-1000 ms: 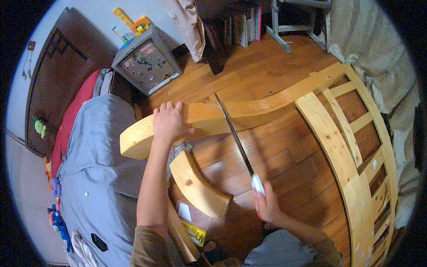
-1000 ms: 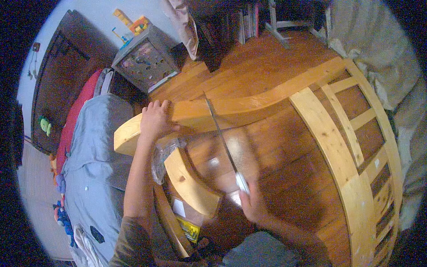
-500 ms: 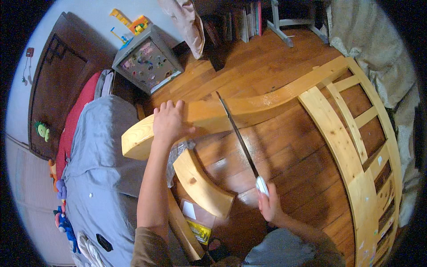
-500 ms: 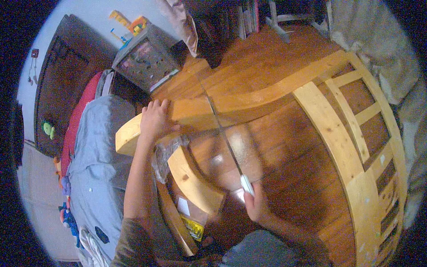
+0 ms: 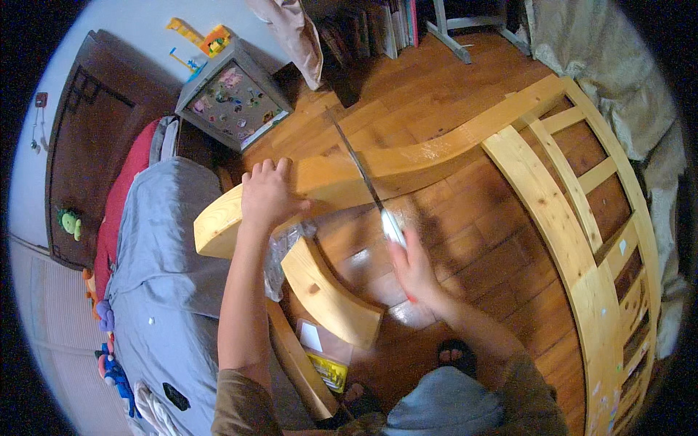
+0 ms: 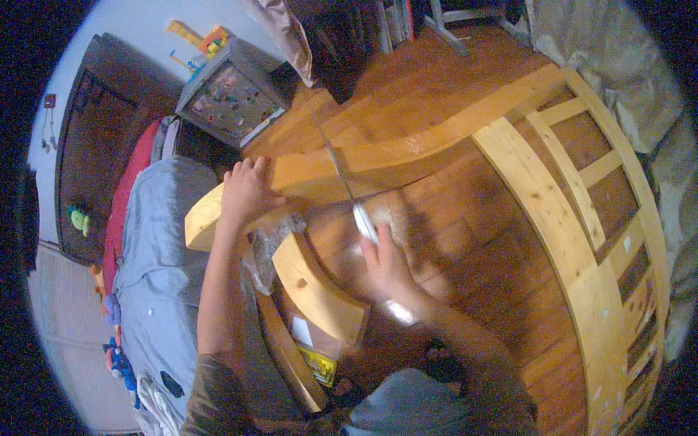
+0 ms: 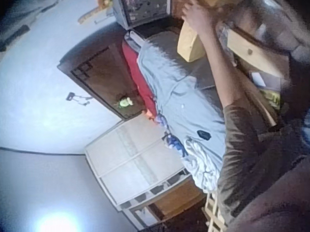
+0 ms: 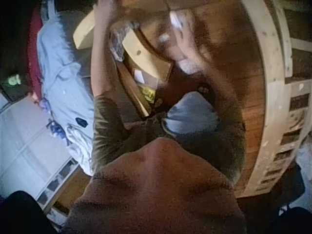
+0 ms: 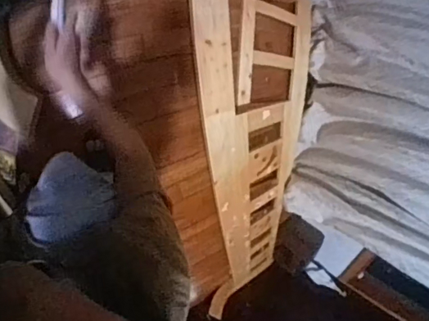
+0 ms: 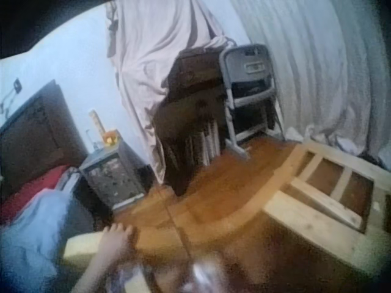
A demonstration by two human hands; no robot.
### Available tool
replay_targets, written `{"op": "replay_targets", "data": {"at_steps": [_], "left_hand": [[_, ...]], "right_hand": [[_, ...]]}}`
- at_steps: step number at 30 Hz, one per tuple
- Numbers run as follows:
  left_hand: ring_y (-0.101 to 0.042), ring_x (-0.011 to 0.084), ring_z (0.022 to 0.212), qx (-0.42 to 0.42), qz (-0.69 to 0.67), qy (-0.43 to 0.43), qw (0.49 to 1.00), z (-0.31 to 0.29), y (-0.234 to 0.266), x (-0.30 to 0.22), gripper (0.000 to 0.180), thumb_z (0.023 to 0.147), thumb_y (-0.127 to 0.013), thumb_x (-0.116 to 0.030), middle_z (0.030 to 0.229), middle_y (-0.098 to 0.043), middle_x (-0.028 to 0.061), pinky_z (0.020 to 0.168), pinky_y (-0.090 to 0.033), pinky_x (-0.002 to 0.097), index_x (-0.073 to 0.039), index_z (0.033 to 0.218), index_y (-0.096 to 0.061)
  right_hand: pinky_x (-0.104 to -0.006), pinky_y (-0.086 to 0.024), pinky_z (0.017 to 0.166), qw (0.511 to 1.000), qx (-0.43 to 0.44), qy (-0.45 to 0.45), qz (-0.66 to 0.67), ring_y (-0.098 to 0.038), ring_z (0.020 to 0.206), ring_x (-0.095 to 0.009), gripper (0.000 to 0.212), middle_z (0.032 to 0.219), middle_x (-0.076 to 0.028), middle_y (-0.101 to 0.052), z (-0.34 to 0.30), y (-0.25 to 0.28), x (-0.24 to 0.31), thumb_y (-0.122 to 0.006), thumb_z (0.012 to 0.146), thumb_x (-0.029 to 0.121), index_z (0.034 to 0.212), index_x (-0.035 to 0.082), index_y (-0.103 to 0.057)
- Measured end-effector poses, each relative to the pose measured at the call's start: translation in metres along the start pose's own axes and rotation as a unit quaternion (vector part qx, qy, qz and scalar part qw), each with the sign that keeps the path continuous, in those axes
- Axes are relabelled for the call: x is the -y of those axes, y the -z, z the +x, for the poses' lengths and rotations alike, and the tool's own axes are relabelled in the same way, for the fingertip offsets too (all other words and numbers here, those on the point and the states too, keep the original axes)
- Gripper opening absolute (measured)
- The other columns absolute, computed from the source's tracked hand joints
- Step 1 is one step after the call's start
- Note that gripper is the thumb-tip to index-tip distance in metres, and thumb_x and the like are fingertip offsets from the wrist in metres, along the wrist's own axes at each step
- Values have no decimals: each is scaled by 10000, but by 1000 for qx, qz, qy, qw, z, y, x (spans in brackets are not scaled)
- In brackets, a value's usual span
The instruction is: The person saws a curved wooden piece using a hand saw while seated on the floor. They hold the wood steady with one hand and move the saw back and forth with the other, generating sawdust on the floor.
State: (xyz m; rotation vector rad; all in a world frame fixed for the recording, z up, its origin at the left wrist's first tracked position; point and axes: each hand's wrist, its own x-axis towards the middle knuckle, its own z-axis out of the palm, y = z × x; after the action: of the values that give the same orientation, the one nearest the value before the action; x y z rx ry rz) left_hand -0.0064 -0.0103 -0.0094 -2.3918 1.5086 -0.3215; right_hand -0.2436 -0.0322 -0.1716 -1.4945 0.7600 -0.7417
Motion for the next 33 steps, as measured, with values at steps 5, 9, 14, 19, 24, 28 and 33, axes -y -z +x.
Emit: {"op": "replay_targets", "data": {"at_steps": [5, 9, 14, 19, 24, 28, 33], "left_hand": [[-505, 300, 1018, -6, -8, 0, 1000, 2, 5, -5, 777, 511, -815, -378, 1033, -539, 107, 833, -409, 439, -118, 1161, -479], [-520, 274, 980, -38, 3, 3, 999, -4, -1, 1, 700, 518, -812, -396, 983, -553, 103, 813, -399, 410, -110, 1081, -509], [-514, 289, 997, -28, -14, -15, 999, 1, 0, -9, 742, 507, -820, -371, 1017, -546, 105, 806, -408, 424, -112, 1116, -484], [-508, 299, 1012, -11, 5, -6, 1000, -1, -1, 2, 766, 505, -821, -372, 1037, -540, 106, 811, -412, 431, -118, 1136, -468], [-504, 298, 1026, 0, 10, -2, 1000, -1, 3, -4, 762, 523, -811, -386, 1051, -534, 108, 827, -412, 431, -121, 1146, -462], [-501, 299, 1035, 9, 8, 11, 1000, -1, 2, -2, 770, 519, -817, -374, 1062, -533, 117, 835, -409, 443, -115, 1150, -460], [-513, 283, 1013, -22, 10, -11, 1000, 0, 1, -8, 716, 548, -797, -415, 1014, -541, 118, 821, -409, 425, -90, 1107, -490]], "right_hand": [[-450, -409, 785, 994, 36, -93, -33, -524, 912, -361, 327, 973, -234, -516, -131, 45, -31, -503, 842, 118, 1123, -26, -423], [-444, -418, 752, 993, 63, -85, -43, -529, 859, -362, 304, 942, -221, -514, -121, 42, -23, -497, 865, 150, 1113, -8, -419], [-417, -443, 587, 999, -6, 17, -28, -575, 694, -341, 244, 762, -183, -546, 22, 3, -9, -475, 907, 207, 1072, 41, -408], [-405, -446, 636, 996, 33, -60, 54, -574, 743, -318, 251, 843, -191, -555, 16, -8, -13, -466, 907, 180, 1093, 23, -406], [-393, -438, 773, 995, 17, -94, 28, -554, 890, -308, 317, 982, -198, -540, -134, 28, -60, -468, 867, 94, 1164, -2, -412], [-389, -438, 771, 997, 34, -73, 17, -555, 892, -312, 306, 982, -199, -540, -109, 30, -49, -478, 862, 83, 1152, 5, -422], [-433, -437, 567, 999, 20, -23, -29, -576, 639, -321, 211, 755, -153, -580, 46, -3, -15, -477, 908, 205, 1015, 27, -438]]}}
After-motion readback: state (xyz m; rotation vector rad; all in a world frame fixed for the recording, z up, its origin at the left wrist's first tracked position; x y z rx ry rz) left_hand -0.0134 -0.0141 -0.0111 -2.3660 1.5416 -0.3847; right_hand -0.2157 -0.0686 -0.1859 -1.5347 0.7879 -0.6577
